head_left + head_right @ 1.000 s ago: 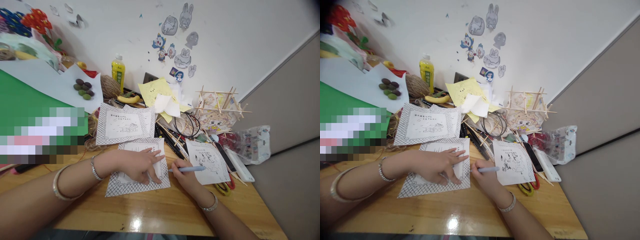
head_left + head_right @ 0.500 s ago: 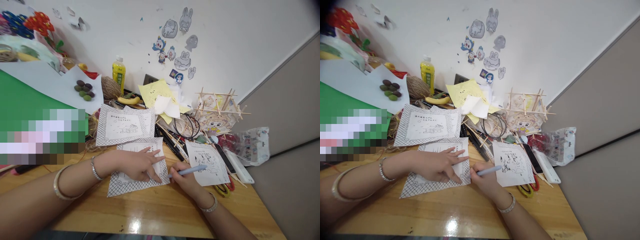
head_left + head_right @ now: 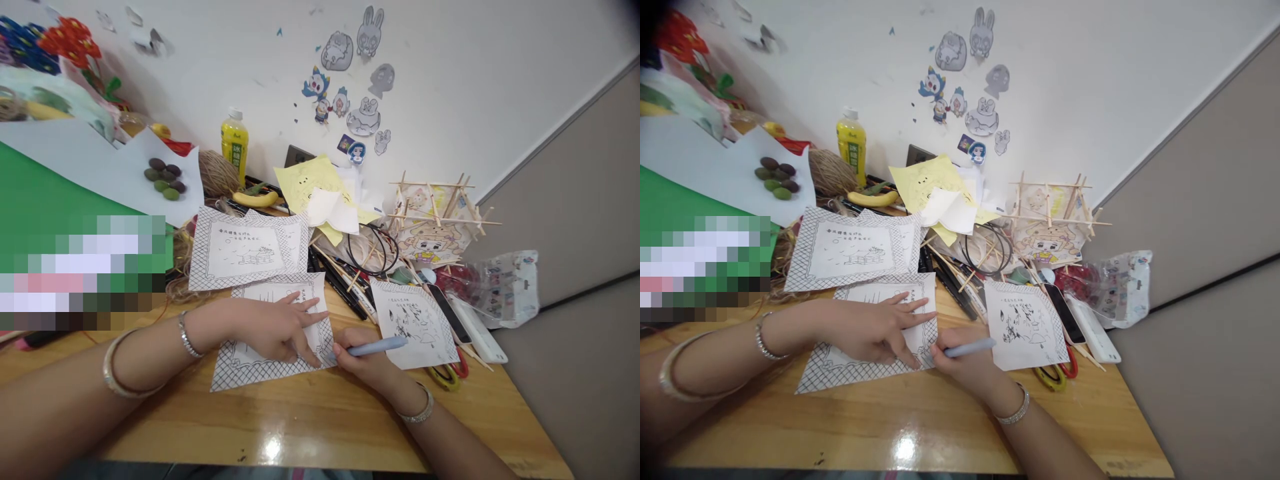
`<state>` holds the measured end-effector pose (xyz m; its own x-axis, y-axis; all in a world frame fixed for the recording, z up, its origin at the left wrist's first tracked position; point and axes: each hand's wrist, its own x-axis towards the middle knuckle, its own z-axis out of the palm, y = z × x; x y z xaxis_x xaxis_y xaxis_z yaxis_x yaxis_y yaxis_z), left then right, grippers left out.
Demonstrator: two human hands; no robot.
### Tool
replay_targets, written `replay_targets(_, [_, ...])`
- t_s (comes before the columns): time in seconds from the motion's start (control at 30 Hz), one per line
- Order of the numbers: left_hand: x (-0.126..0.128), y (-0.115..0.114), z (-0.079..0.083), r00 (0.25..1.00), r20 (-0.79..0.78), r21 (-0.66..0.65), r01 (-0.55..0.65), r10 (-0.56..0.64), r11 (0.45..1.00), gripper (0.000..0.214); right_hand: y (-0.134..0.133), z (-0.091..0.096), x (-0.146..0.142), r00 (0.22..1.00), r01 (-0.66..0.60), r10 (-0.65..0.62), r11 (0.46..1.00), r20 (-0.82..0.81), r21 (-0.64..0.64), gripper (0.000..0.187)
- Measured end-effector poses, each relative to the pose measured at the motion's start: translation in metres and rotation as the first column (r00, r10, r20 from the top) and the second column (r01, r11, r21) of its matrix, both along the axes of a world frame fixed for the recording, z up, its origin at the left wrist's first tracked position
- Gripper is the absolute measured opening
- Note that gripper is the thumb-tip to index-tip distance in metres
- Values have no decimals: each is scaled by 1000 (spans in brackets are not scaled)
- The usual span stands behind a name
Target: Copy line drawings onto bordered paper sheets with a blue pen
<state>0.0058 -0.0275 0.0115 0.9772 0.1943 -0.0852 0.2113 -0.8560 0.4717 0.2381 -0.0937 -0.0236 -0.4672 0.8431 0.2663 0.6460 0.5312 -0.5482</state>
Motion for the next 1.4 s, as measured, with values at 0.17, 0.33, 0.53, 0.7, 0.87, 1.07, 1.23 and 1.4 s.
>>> replay_targets(0.17, [0, 0, 0, 1000, -5, -9, -4, 4, 1000, 45, -1, 3, -3, 999, -41, 41, 999, -20, 2, 40])
replay_targets(0.33, [1, -1, 2, 999, -52, 10, 4, -4, 1000, 46, -1, 2, -5, 992, -111, 111, 994, -63, 0, 40])
replay_targets(0.53, [1, -2, 4, 997, -77, 25, 4, -2, 1000, 43, 0, -1, -5, 988, -145, 147, 988, -50, 42, 37])
replay_targets(0.7, [1, -2, 4, 998, -59, 26, 1, 0, 1000, 44, -2, 1, -4, 999, -36, 36, 999, 11, 23, 38])
replay_targets(0.87, [2, -2, 4, 997, -73, 29, 0, 2, 1000, 44, -2, -1, -2, 999, -47, 48, 998, -10, 31, 38])
replay_targets(1.07, [2, -2, 4, 998, -70, 13, -8, 9, 1000, 43, -1, 1, -3, 1000, -12, 11, 999, 28, 50, 39])
replay_targets(1.23, [1, -3, 5, 998, -60, 13, -9, 10, 1000, 43, -2, 2, -3, 998, -62, 62, 998, 1, 33, 36])
replay_targets(1.4, [1, -3, 4, 998, -57, -7, -17, 17, 1000, 44, -1, 1, -2, 999, 33, -33, 999, 20, 39, 36])
